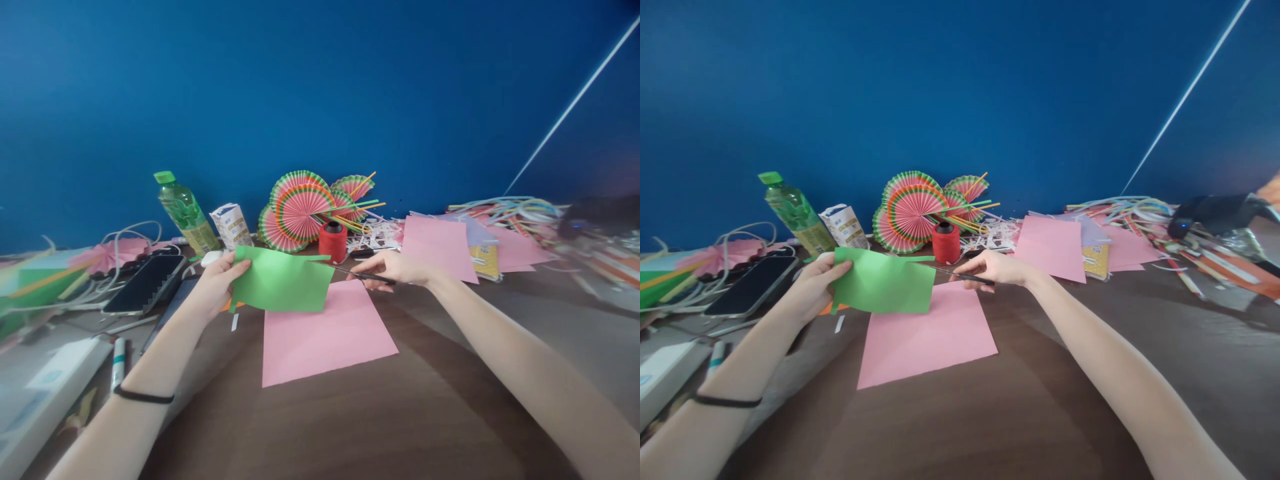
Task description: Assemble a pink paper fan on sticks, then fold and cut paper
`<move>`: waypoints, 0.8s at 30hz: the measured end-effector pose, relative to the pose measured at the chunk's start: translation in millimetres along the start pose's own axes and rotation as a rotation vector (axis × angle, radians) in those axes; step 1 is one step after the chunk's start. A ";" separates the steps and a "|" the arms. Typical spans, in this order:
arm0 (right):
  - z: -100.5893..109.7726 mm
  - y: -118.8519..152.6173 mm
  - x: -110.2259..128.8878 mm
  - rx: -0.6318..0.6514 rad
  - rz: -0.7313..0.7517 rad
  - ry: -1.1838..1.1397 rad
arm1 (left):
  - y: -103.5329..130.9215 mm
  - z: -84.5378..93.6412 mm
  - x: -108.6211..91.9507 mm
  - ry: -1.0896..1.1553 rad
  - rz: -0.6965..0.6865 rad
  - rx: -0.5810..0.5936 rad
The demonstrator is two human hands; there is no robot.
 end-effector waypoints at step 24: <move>-6.8 -1.7 1.2 0.032 -0.004 -0.014 | 9.4 -19.3 -2.0 -0.048 0.013 0.043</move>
Point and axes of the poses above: each hand's wrist, its own y-axis away from the middle knuckle, its own z-axis out of the back of the hand, x = y × z, the point moved 4 cm from there along -y, towards the middle knuckle, and after that the axes turned 13 degrees about -z, right-handed, at the moved point
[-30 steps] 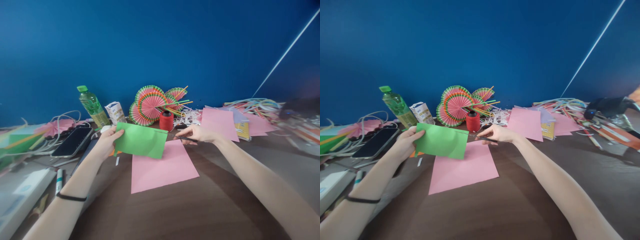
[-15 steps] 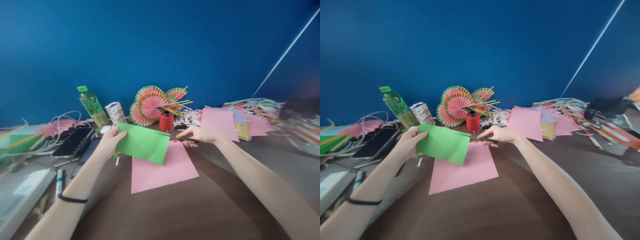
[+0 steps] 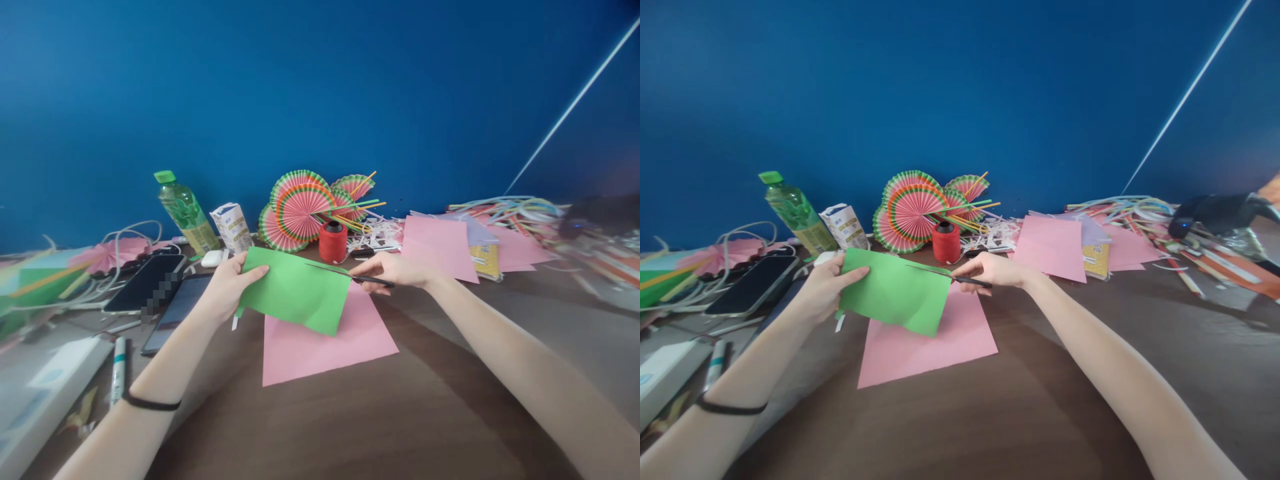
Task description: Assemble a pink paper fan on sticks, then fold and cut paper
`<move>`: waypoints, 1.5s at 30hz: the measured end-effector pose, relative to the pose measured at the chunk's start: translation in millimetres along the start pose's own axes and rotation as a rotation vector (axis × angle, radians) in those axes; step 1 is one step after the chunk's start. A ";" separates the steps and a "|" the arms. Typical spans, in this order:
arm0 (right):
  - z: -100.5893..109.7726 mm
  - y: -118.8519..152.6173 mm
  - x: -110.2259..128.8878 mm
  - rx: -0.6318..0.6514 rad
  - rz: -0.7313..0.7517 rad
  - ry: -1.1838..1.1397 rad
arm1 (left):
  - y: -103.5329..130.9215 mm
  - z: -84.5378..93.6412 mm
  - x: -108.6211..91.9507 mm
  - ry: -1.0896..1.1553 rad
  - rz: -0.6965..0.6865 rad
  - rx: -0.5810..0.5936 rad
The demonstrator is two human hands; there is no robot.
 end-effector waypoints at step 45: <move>-4.2 -3.1 0.4 -0.069 0.018 0.067 | 3.9 -9.1 1.1 0.025 0.035 -0.031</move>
Point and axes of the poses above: each hand's wrist, its own y-axis away from the middle knuckle, its own z-axis out of the back of the hand, x = y × z, the point moved 4 cm from there along -y, towards the middle knuckle, and after that the axes turned 13 degrees about -z, right-handed, at the moved point
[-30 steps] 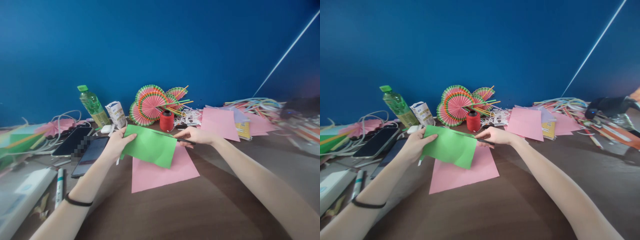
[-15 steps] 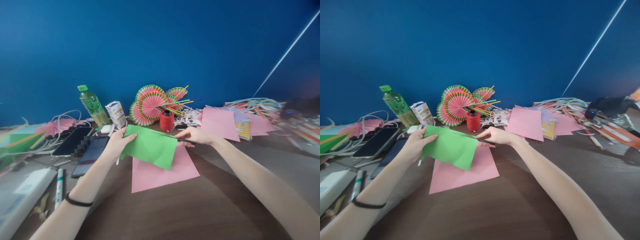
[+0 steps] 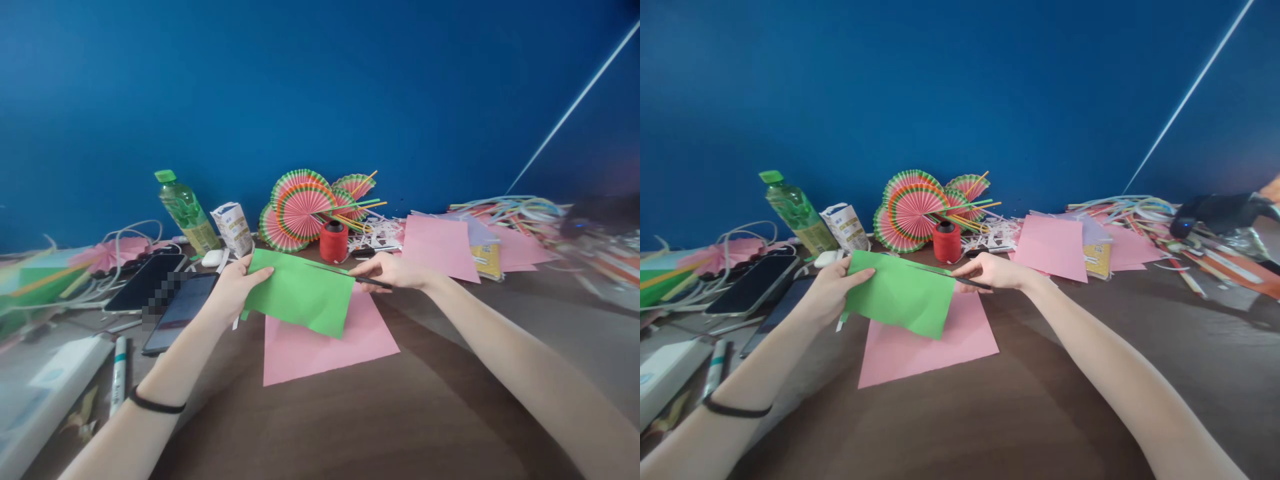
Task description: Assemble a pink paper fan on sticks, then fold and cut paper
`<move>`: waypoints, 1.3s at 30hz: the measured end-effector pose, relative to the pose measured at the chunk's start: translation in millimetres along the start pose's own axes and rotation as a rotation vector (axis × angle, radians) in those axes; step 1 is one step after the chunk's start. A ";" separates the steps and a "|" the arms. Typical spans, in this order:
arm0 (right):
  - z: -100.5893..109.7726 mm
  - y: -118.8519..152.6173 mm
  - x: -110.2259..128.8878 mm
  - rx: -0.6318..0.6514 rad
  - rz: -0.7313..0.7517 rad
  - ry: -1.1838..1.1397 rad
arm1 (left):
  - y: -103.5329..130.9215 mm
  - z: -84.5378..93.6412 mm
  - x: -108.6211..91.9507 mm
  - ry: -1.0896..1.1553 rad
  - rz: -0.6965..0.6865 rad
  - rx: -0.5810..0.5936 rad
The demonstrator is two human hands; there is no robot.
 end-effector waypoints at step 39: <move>-5.3 4.1 4.0 0.181 -0.007 -0.097 | 4.7 -8.3 4.6 0.024 0.099 0.081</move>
Point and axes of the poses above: each hand's wrist, its own y-axis away from the middle knuckle, its own z-axis out of the back of the hand, x = y × z, the point moved 4 cm from there along -y, towards the middle knuckle, and after that the axes turned 13 degrees about -z, right-handed, at the moved point
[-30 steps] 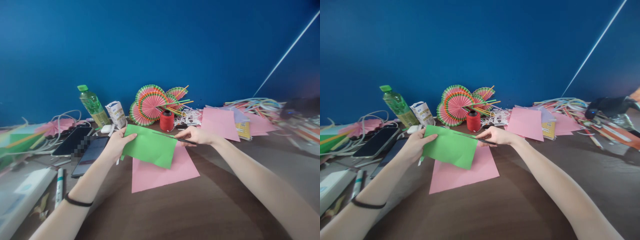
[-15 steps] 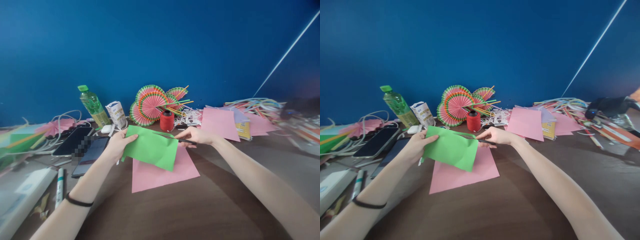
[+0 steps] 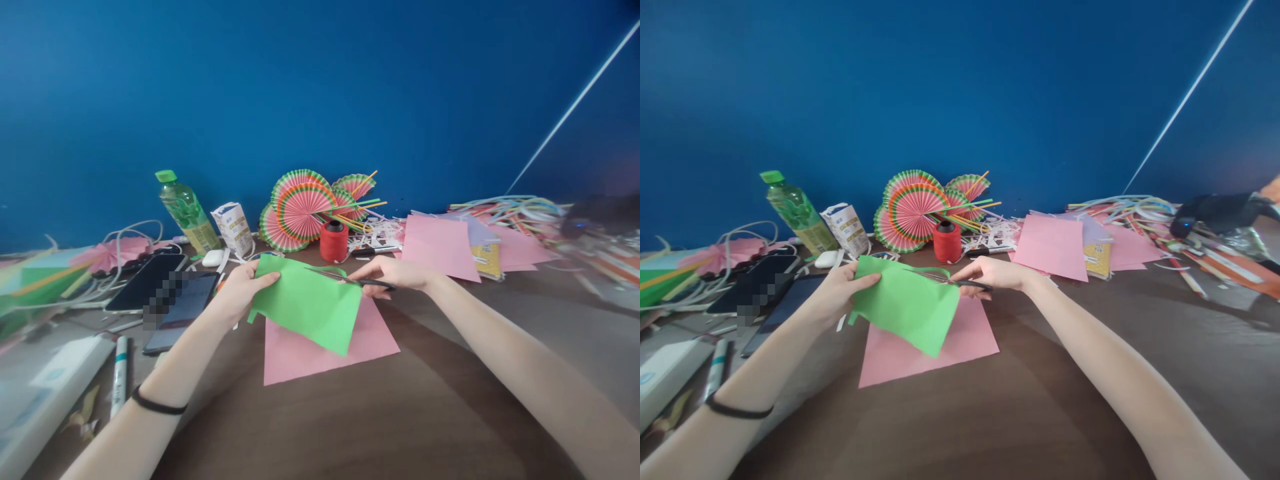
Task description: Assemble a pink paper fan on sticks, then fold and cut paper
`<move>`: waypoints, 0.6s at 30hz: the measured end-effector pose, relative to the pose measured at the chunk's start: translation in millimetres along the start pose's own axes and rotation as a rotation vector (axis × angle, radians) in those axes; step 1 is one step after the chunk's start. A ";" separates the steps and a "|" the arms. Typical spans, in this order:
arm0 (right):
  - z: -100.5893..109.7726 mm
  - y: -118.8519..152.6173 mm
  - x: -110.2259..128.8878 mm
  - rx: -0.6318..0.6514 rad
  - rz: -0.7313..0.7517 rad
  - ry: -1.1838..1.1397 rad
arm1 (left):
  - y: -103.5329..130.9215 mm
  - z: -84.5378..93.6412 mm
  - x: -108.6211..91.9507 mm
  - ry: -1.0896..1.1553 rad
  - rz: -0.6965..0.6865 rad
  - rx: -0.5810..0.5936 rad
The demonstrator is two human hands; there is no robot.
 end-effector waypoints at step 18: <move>-5.5 0.9 4.9 -0.066 0.071 0.163 | 6.4 -13.6 5.3 0.006 0.016 0.067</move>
Point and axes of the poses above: each hand's wrist, its own y-axis away from the middle knuckle, its own z-axis out of the back of the hand, x = y × z, the point moved 4 cm from there along -y, towards the middle knuckle, and after that the axes turned 13 degrees about -z, right-handed, at the moved point
